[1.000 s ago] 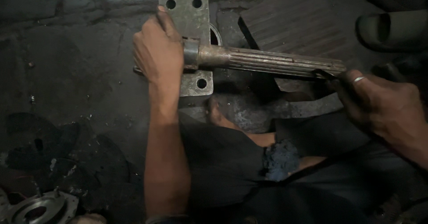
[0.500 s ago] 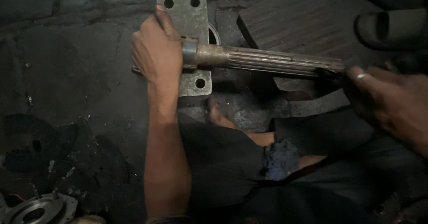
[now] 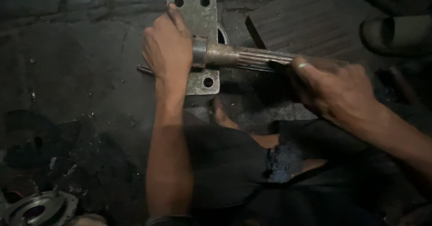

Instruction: The person sits on the floor and uses a wire brush to scrub a long metal shaft with splines, resting it on a metal plate. They repeatedly rotate and reposition the shaft to clean different sections along its length.

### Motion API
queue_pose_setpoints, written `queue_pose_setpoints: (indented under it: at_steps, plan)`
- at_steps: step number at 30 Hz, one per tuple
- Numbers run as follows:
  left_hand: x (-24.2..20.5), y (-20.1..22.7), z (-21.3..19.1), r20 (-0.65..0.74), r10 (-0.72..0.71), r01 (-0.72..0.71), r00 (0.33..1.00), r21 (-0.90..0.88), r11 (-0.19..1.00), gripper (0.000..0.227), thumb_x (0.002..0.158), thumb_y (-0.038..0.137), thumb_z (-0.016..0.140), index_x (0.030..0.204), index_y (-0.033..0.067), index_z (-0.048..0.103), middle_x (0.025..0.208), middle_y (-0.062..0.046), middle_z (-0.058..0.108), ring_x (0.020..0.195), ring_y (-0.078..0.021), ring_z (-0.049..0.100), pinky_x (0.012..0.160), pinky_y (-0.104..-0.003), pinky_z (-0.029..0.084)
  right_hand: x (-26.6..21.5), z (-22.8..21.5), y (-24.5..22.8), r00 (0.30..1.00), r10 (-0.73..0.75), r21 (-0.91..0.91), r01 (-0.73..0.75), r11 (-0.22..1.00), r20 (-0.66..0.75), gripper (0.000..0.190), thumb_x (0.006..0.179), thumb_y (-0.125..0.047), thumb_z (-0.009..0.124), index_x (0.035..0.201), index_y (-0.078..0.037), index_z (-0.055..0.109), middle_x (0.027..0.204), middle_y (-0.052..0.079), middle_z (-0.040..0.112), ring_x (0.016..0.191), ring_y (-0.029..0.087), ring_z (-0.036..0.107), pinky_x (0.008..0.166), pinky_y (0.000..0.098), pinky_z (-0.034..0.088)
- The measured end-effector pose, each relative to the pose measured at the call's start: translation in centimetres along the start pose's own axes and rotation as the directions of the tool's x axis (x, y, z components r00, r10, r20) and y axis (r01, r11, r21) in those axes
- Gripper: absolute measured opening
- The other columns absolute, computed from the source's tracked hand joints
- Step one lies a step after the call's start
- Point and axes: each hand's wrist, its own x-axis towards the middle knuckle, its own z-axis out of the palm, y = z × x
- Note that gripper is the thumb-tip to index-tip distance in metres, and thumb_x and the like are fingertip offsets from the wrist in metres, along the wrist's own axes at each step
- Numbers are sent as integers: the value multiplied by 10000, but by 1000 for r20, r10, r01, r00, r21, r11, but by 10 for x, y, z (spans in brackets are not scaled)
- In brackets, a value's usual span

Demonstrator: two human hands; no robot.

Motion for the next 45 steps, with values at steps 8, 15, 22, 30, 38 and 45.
queue_pose_setpoints:
  at_steps: [8, 15, 22, 30, 38, 45]
  plan:
    - [0, -2, 1, 52, -34, 35, 998, -20, 999, 546, 1084, 384, 374, 954, 26, 765, 803, -266, 727, 797, -470, 728, 755, -573, 556, 35, 0, -16, 980, -196, -87, 194, 977, -21, 608, 897, -157, 626, 1486, -187, 479, 814, 107, 703, 570, 259, 640, 517, 412, 490]
    - [0, 0, -2, -23, -8, 8, 1000, -10, 1000, 525, 1061, 377, 409, 928, 38, 786, 798, -272, 720, 795, -498, 707, 750, -576, 548, 19, 17, 63, 935, -271, -428, 347, 834, 230, 640, 981, -182, 535, 1581, -327, 365, 1173, 86, 674, 549, 137, 620, 423, 282, 488]
    - [-1, 1, -1, -21, -5, 5, 1000, -11, 1000, 521, 1060, 375, 413, 924, 35, 784, 806, -271, 720, 801, -513, 689, 738, -591, 531, -16, 35, 152, 849, -314, -566, 520, 639, 425, 724, 927, -367, 538, 1613, -275, 325, 1182, 53, 677, 862, 125, 723, 504, 246, 546]
    - [1, 1, -2, 29, -40, 39, 999, 5, 999, 546, 1070, 380, 382, 922, 29, 773, 788, -264, 717, 781, -490, 710, 732, -578, 546, 13, 2, 90, 814, -333, -525, 566, 635, 475, 653, 1011, -314, 481, 1630, -260, 281, 1278, 88, 619, 716, 113, 675, 463, 261, 506]
    - [2, -1, 0, 24, -32, 32, 999, -5, 999, 546, 1070, 375, 371, 933, 37, 777, 798, -270, 723, 788, -481, 717, 740, -569, 552, 52, -29, 19, 812, -295, -514, 556, 653, 504, 639, 1060, -220, 451, 1664, -234, 243, 1168, 65, 648, 610, 116, 648, 418, 264, 470]
    - [0, 0, 0, -41, -13, 14, 999, 28, 999, 538, 1061, 385, 402, 916, 42, 790, 825, -278, 721, 813, -511, 698, 757, -587, 543, 30, -17, 37, 819, -197, -516, 506, 691, 539, 728, 999, -197, 508, 1661, -270, 214, 1257, 90, 621, 585, 96, 674, 427, 255, 500]
